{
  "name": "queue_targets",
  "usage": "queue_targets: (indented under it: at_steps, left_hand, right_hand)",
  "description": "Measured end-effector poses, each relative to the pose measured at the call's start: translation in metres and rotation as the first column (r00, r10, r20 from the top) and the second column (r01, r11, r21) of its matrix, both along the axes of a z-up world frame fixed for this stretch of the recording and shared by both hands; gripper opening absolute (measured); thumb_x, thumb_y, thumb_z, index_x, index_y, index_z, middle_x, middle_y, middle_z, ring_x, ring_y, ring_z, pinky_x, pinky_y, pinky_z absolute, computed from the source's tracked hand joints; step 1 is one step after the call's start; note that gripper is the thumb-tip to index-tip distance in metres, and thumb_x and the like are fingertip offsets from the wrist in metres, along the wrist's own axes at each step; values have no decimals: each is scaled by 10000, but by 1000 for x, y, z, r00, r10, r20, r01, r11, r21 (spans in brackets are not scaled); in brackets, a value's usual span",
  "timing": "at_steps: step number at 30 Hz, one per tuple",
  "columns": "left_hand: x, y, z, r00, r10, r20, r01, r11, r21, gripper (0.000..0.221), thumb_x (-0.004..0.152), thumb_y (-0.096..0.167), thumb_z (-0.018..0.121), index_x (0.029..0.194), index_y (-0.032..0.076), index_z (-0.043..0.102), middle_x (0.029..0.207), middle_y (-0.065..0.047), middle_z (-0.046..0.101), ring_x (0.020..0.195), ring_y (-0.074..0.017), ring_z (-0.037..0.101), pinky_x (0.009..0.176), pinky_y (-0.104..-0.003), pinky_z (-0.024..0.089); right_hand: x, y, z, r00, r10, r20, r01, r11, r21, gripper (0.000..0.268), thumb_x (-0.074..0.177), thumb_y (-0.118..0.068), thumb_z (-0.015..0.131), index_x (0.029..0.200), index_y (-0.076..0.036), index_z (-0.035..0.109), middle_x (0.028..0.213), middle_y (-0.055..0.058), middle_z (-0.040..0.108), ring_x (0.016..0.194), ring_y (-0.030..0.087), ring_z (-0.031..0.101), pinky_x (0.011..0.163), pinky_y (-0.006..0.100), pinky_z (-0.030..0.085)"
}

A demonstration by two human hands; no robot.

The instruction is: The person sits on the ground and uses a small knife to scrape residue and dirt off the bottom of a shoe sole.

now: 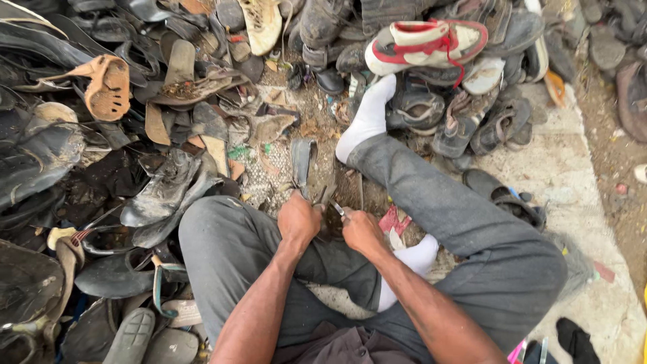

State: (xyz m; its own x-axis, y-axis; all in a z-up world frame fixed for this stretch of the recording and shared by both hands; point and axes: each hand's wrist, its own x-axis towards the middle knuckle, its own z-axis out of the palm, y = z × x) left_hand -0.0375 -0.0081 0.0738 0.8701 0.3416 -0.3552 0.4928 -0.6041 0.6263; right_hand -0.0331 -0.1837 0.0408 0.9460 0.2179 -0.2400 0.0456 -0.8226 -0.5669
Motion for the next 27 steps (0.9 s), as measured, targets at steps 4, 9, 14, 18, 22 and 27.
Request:
queue_targets:
  at_steps: [4, 9, 14, 18, 22, 27]
  left_hand:
    - [-6, -2, -5, 997, 48, 61, -46, 999, -22, 461, 789, 258, 823, 1071, -30, 598, 945, -254, 733, 957, -463, 696, 857, -526, 534]
    - [-12, -4, -3, 996, 47, 78, -47, 999, 3, 408, 815, 257, 812, 1050, -18, 622, 948, -254, 732, 956, -464, 693, 862, -519, 534]
    - [-13, 0, 6, 993, 63, 104, -60, 998, -27, 388, 806, 270, 814, 1003, -11, 634, 928, -237, 741, 940, -442, 705, 855, -501, 536]
    - [-24, -3, 11, 986, 125, 106, -121, 992, -46, 376, 817, 262, 811, 1023, 2, 633, 924, -257, 731, 925, -460, 698, 840, -508, 531]
    - [-36, -10, 11, 976, 184, 120, -178, 982, -57, 338, 829, 258, 793, 1030, 34, 638, 897, -245, 739, 908, -457, 702, 834, -509, 532]
    - [-46, 0, 22, 950, 233, 209, -221, 972, -76, 340, 818, 250, 811, 1019, 33, 643, 877, -232, 737, 890, -453, 700, 797, -508, 530]
  right_hand:
    - [-2, 1, 15, 993, -78, -94, 78, 997, 6, 280, 905, -189, 590, 1153, -188, 720, 869, 245, 712, 845, 463, 705, 751, 550, 536]
    - [16, 25, 17, 1000, 13, -23, -14, 997, -79, 203, 958, -227, 595, 1071, -142, 740, 922, 219, 727, 896, 462, 696, 776, 573, 521]
    - [-9, 1, 15, 994, 86, -68, -91, 993, -69, 263, 985, -209, 540, 1190, -127, 682, 913, 249, 723, 888, 447, 718, 787, 541, 554]
    - [-16, -25, -4, 994, 76, -78, -77, 997, -10, 281, 960, -205, 542, 1171, -153, 720, 939, 255, 717, 903, 442, 707, 807, 540, 547]
    - [15, -1, -14, 955, 288, 66, -282, 955, -87, 223, 941, -260, 607, 980, -94, 751, 983, 223, 728, 962, 452, 686, 832, 546, 539]
    - [-13, 8, 46, 980, 124, -156, -138, 987, -78, 228, 923, -246, 585, 1047, -127, 736, 976, 223, 714, 951, 457, 672, 812, 564, 521]
